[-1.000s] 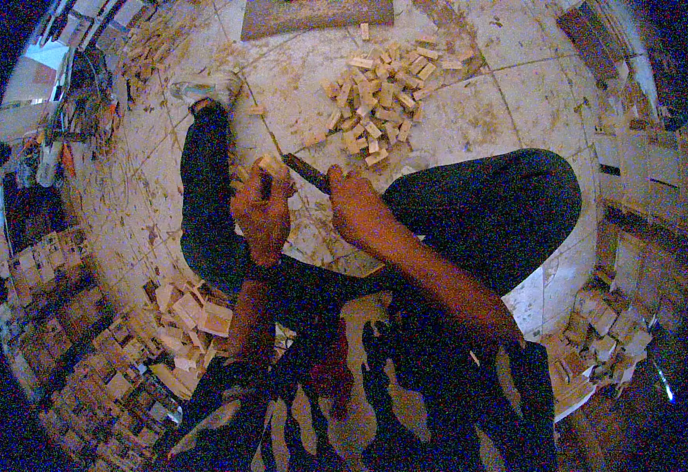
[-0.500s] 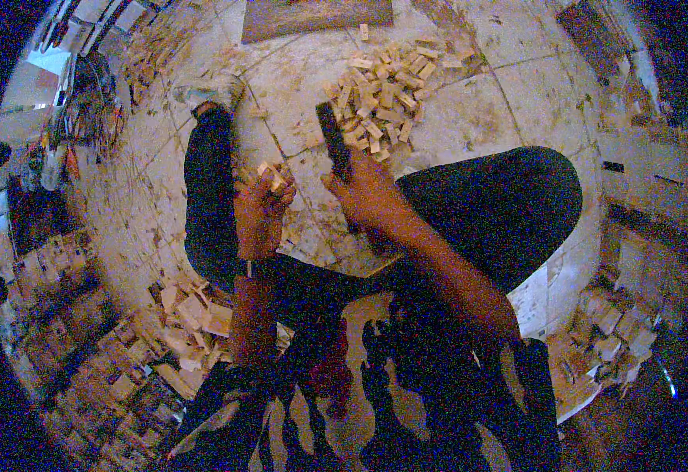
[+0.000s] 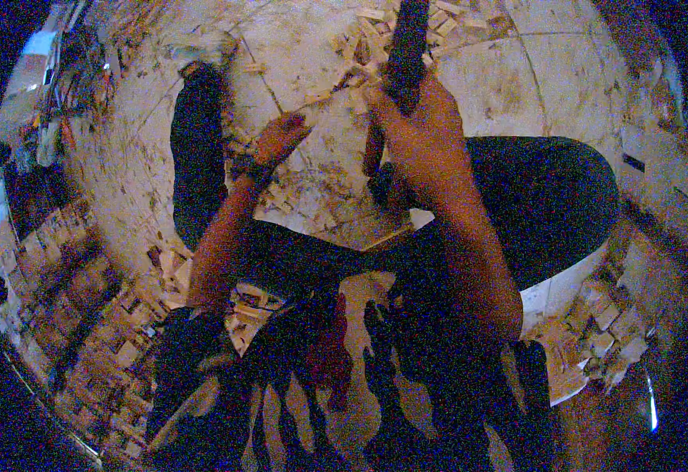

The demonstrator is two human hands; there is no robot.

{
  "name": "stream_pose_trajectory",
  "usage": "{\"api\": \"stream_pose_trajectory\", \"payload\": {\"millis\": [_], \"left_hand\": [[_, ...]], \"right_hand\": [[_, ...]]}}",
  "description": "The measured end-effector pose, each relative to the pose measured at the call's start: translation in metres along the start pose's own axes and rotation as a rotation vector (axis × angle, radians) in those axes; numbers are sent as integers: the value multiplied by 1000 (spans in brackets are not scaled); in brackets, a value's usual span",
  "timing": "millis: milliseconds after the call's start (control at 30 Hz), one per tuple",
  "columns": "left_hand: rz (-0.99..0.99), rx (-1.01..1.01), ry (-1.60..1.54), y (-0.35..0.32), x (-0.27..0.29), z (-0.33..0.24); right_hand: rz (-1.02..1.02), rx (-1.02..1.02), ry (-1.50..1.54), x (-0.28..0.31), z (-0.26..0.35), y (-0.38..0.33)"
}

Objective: The person sits on the floor and uses pliers to trim small wooden blocks one at a time. They pick up each block, clip off small pieces, and place the trimmed block back on the floor among other pieces.

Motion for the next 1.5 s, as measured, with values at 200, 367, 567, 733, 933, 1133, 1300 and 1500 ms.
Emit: {"api": "stream_pose_trajectory", "payload": {"millis": [200,367,567,733,933,1133,1300,1500], "left_hand": [[319,231,828,-45,-30,112],[400,320,970,-43,-56,151],[465,399,907,-44,-63,187],[442,387,855,-38,-51,166],[331,334,388,-28,-49,145],[100,286,295,-26,-38,125],[154,305,-23,-19,-43,120],[198,480,-936,-28,-56,97]], "right_hand": [[44,-148,103,-20,-6,-3],[28,-131,-65,-15,-5,1],[34,-93,-25,-20,-7,1],[35,-130,9,-21,-9,1],[33,-127,-30,-19,-12,1],[119,-71,-160,-31,-28,4],[308,-223,-263,-52,-66,-4],[429,-131,-407,-75,-81,-19]]}}
Point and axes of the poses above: each hand's wrist, its own y-axis towards the middle knuckle, its own x-axis out of the back of the hand, z = x × y, the point moved 9 cm from there along y, towards the middle knuckle, and after that the axes turned 11 degrees about y, right-handed, at the moved point
